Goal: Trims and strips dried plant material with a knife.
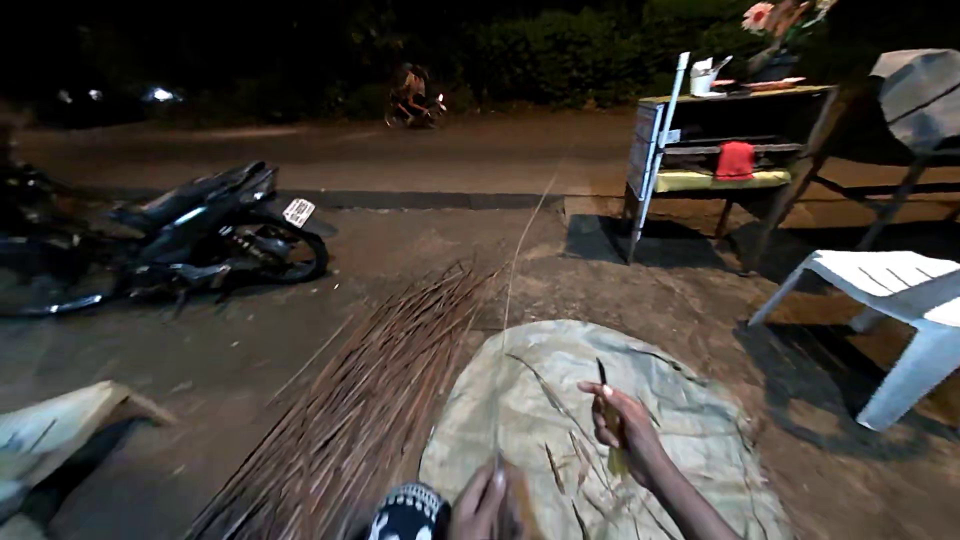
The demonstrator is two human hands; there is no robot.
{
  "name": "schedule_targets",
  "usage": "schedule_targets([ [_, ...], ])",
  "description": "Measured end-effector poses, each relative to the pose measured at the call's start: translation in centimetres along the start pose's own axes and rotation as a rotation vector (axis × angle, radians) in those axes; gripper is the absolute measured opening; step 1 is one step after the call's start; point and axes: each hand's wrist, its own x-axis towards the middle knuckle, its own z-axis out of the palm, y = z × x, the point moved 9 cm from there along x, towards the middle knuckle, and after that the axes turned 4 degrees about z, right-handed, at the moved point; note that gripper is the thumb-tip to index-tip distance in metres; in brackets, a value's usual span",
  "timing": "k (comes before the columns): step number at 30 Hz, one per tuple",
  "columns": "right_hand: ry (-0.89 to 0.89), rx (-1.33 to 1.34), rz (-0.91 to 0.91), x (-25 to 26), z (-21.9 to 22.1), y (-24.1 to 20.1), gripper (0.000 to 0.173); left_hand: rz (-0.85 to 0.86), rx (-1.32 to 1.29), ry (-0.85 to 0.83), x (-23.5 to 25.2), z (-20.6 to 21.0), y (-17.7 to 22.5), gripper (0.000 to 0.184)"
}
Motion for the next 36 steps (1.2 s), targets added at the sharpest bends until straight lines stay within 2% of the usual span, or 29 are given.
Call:
schedule_targets([
  [3,-0.142,-0.142,0.074,-2.0,3.7,2.6,0.034,-0.051,-0.044,0.022,7.0,3.6,-1.4,0.03],
  [6,-0.102,-0.368,0.088,-2.4,4.4,3.6,0.026,0.007,0.057,-0.021,11.2,6.0,-2.2,0.028],
  [10,0.026,-0.459,0.058,-1.3,2.4,3.3,0.013,-0.094,0.012,-0.105,12.4,7.7,-4.7,0.037],
  [13,0.126,-0.464,0.064,-0.3,0.1,2.6,0.01,-0.218,0.023,-0.139,11.8,8.5,-6.4,0.035],
  [15,0.11,-0.601,0.056,0.3,-0.8,1.8,0.011,-0.216,0.061,-0.151,12.1,8.4,-6.4,0.036],
  [17,0.019,-0.868,0.045,0.6,-0.9,1.2,0.02,-0.132,0.116,-0.125,13.3,7.1,-5.3,0.039],
  [19,-0.035,-1.066,0.019,0.6,-0.8,0.9,0.02,0.015,0.176,-0.081,14.6,5.3,-3.1,0.042],
  [23,-0.059,-1.241,-0.028,0.3,-0.7,0.0,0.018,0.297,0.28,-0.02,14.8,3.5,0.5,0.045],
  [26,-0.03,-1.281,-0.075,0.4,-1.2,-0.7,0.019,0.403,0.248,-0.038,14.0,4.0,1.4,0.037],
  [28,0.003,-1.284,-0.112,0.5,-1.8,-1.4,0.018,0.468,0.267,-0.083,13.2,4.7,1.9,0.023],
  [31,0.065,-1.31,-0.084,0.9,-3.1,-2.3,0.017,0.666,0.36,-0.251,11.8,6.4,2.6,0.014],
  [32,0.085,-1.324,-0.07,1.0,-3.5,-2.7,0.017,0.681,0.39,-0.286,11.5,6.7,2.6,0.012],
  [33,0.104,-1.334,-0.064,1.0,-3.9,-3.0,0.017,0.626,0.39,-0.299,11.4,6.9,2.4,0.012],
  [36,0.172,-1.341,-0.117,1.0,-4.5,-4.1,0.019,0.139,0.138,-0.311,11.6,6.8,0.5,0.021],
])
